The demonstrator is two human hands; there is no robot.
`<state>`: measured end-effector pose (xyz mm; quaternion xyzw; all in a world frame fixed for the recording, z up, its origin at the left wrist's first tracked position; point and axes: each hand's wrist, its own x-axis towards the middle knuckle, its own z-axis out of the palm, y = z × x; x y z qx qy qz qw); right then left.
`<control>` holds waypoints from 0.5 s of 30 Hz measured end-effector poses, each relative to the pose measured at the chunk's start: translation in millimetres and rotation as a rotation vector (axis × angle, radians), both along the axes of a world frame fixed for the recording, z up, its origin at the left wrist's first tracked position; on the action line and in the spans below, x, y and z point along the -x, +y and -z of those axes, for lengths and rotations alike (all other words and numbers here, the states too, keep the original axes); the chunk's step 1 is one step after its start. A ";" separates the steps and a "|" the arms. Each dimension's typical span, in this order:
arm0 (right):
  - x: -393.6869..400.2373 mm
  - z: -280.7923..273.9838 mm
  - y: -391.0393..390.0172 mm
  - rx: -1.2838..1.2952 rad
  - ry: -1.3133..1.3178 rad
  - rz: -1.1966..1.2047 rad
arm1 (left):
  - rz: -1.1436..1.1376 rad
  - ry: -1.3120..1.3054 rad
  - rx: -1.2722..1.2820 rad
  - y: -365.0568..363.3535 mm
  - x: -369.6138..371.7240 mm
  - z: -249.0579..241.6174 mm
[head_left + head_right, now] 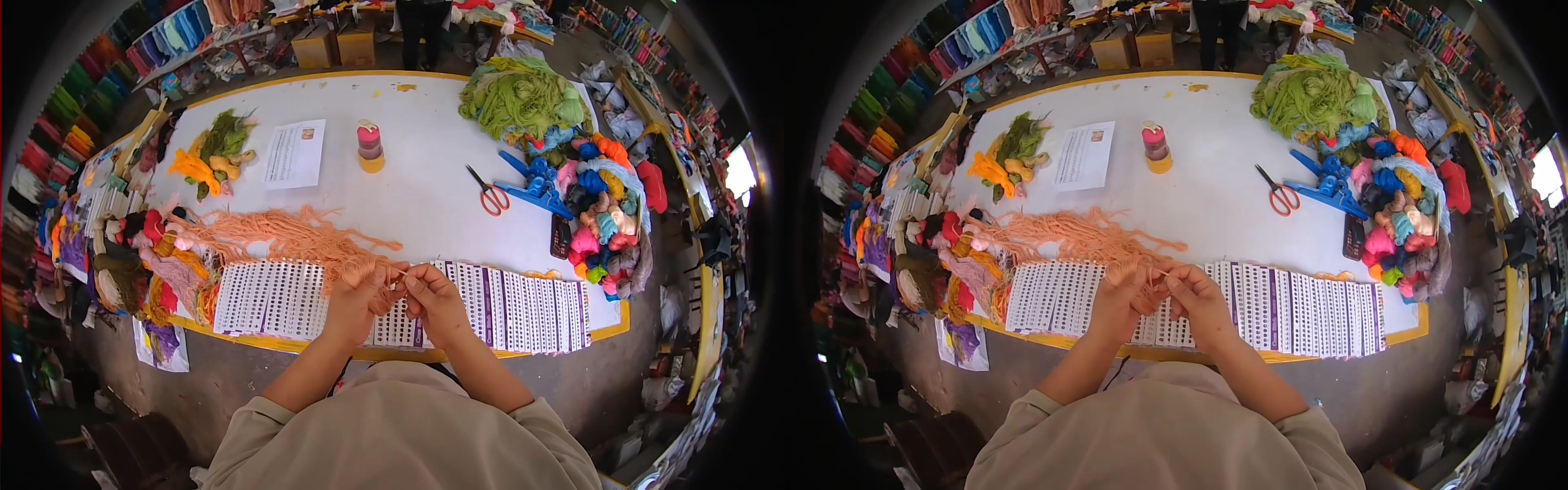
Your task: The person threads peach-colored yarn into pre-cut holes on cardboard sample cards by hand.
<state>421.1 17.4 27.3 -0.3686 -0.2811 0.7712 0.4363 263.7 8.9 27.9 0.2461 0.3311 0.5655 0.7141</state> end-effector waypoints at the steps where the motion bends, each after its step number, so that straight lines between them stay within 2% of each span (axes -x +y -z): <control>1: -1.2 0.2 0.0 0.000 0.000 0.001 | 0.004 -0.071 0.007 0.2 -0.1 2.8; 9: -2.1 -1.1 -1.6 -0.123 -0.187 -0.025 | 0.010 -0.049 -0.016 -1.9 -8.0 3.9; 15: -5.4 -0.4 -0.9 -0.130 -0.138 -0.014 | 0.005 -0.034 0.000 -1.5 -12.3 4.8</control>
